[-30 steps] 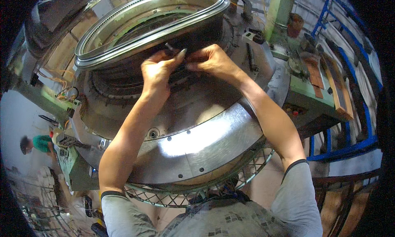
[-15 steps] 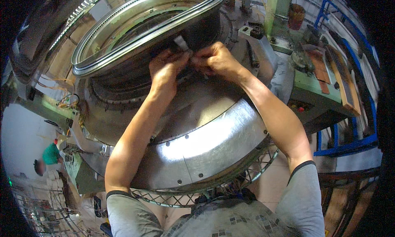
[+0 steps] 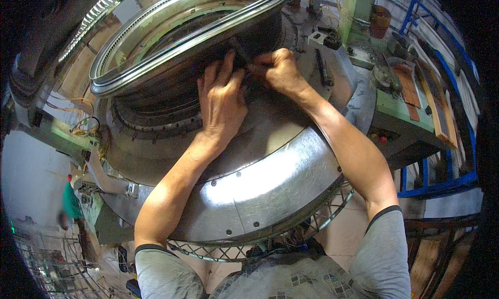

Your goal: The person inserts small rectangular components into slots around the rim of a large circular machine part. They retrieve components from a nearby tray, align them, and press them into place repeatedly.

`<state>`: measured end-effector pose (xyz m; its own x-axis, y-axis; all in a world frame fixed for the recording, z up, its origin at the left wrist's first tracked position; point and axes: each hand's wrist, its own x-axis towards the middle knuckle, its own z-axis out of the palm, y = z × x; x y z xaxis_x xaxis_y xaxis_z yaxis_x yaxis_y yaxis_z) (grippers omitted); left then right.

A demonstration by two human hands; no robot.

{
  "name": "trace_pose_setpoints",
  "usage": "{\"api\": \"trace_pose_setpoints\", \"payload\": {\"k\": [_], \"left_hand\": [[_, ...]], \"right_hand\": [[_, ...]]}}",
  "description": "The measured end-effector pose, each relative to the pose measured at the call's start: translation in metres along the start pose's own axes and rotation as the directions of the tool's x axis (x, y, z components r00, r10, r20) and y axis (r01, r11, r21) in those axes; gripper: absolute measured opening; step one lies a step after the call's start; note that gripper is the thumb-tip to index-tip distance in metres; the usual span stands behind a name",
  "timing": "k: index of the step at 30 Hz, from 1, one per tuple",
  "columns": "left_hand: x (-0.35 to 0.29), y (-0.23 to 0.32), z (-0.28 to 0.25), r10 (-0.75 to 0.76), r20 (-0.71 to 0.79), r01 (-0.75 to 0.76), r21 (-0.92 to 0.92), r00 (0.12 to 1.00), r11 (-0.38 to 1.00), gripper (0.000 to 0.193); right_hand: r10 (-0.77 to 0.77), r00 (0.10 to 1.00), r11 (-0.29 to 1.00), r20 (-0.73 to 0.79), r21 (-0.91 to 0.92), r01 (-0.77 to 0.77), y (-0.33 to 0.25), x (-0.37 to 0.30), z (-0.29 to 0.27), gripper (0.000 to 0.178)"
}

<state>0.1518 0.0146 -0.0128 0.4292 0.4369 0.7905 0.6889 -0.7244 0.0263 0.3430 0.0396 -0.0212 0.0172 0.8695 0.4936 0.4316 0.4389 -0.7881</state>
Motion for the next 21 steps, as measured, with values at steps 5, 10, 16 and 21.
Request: {"api": "trace_pose_setpoints", "payload": {"k": [5, 10, 16, 21], "left_hand": [[0.0004, 0.0034, -0.0021, 0.005, 0.033, -0.006, 0.022, 0.999, 1.000, 0.046], [0.0010, 0.0049, -0.0031, 0.013, 0.039, -0.014, 0.038, 0.999, 0.999, 0.046], [0.0021, 0.0053, -0.0044, 0.028, 0.049, -0.031, 0.062, 0.998, 0.998, 0.044], [0.0027, 0.0057, -0.0054, 0.025, 0.069, -0.030, 0.073, 0.997, 0.997, 0.041]], "right_hand": [[-0.081, 0.997, 0.996, -0.019, 0.039, 0.081, 0.0021, 0.0017, 0.0034, 0.012], [-0.154, 0.986, 0.988, -0.060, -0.041, 0.151, 0.0017, 0.0009, 0.0033, 0.013], [-0.082, 0.996, 0.997, -0.035, 0.006, 0.082, -0.0030, -0.0008, 0.0021, 0.014], [-0.032, 0.999, 0.999, -0.030, -0.017, 0.031, -0.0043, 0.0015, 0.0013, 0.017]]}}
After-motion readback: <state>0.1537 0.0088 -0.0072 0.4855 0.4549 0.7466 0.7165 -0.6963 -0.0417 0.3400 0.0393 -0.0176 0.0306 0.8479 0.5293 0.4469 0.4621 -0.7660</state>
